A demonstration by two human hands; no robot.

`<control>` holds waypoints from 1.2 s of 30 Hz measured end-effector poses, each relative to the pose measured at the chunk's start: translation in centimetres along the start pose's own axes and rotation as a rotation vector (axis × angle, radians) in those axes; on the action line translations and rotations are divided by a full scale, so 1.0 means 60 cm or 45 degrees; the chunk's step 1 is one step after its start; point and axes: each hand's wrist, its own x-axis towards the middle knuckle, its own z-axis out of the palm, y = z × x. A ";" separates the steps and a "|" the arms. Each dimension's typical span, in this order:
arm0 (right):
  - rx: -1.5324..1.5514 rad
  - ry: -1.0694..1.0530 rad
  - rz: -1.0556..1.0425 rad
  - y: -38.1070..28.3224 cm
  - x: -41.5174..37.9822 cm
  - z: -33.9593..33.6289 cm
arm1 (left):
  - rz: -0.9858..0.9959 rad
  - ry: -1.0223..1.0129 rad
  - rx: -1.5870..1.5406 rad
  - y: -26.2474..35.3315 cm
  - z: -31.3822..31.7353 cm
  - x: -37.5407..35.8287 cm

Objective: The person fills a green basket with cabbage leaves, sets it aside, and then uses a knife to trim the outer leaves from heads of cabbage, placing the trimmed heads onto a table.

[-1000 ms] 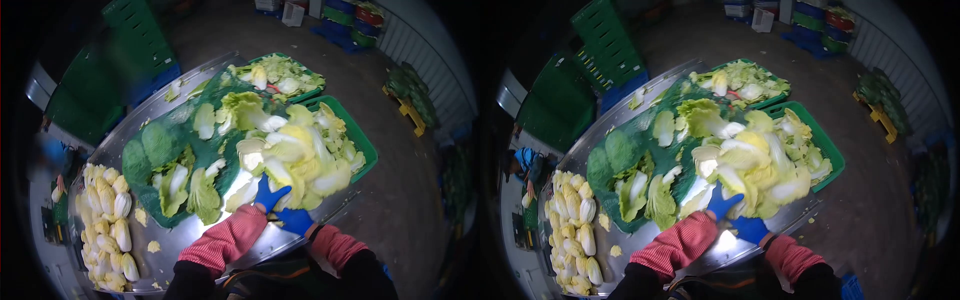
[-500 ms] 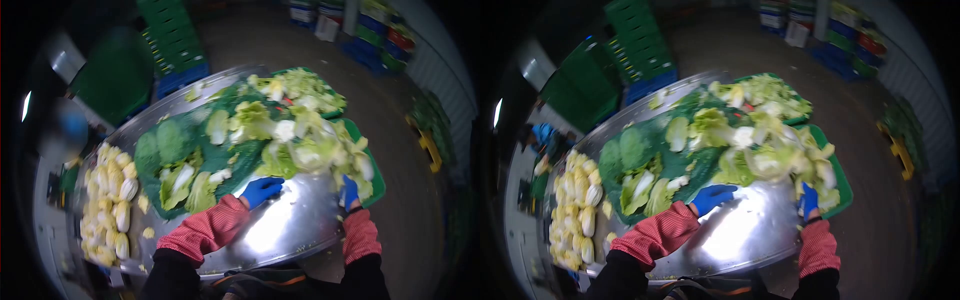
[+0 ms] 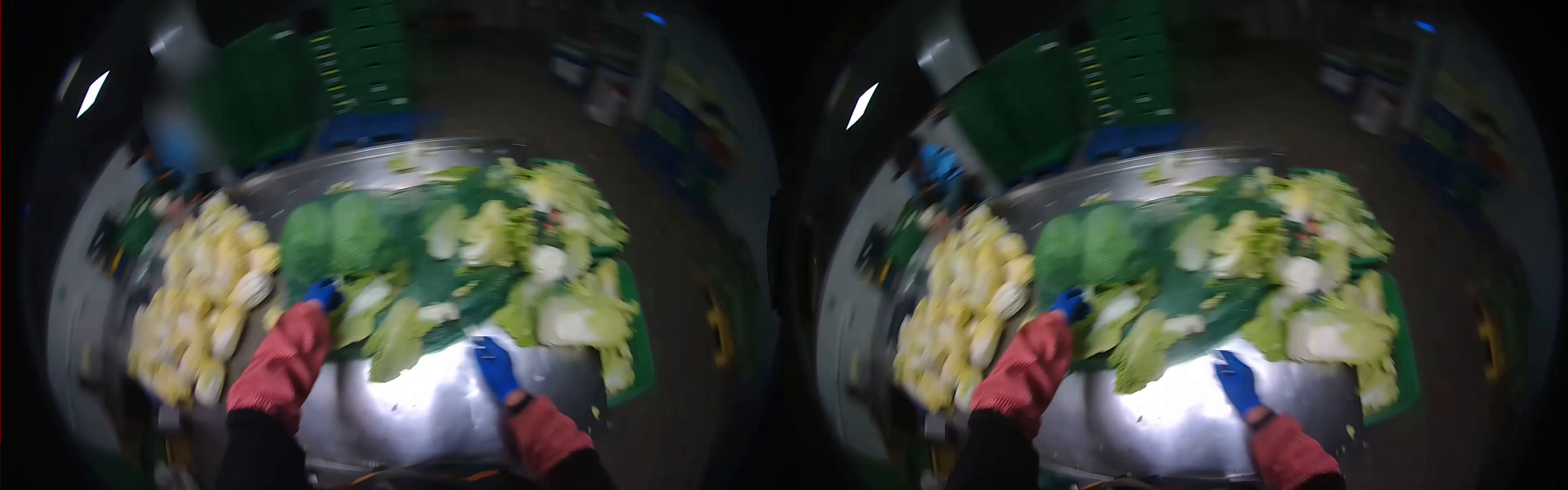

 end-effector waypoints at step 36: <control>-0.745 -0.079 -0.388 -0.232 0.450 0.154 | -0.173 -0.056 -0.797 0.121 0.133 0.140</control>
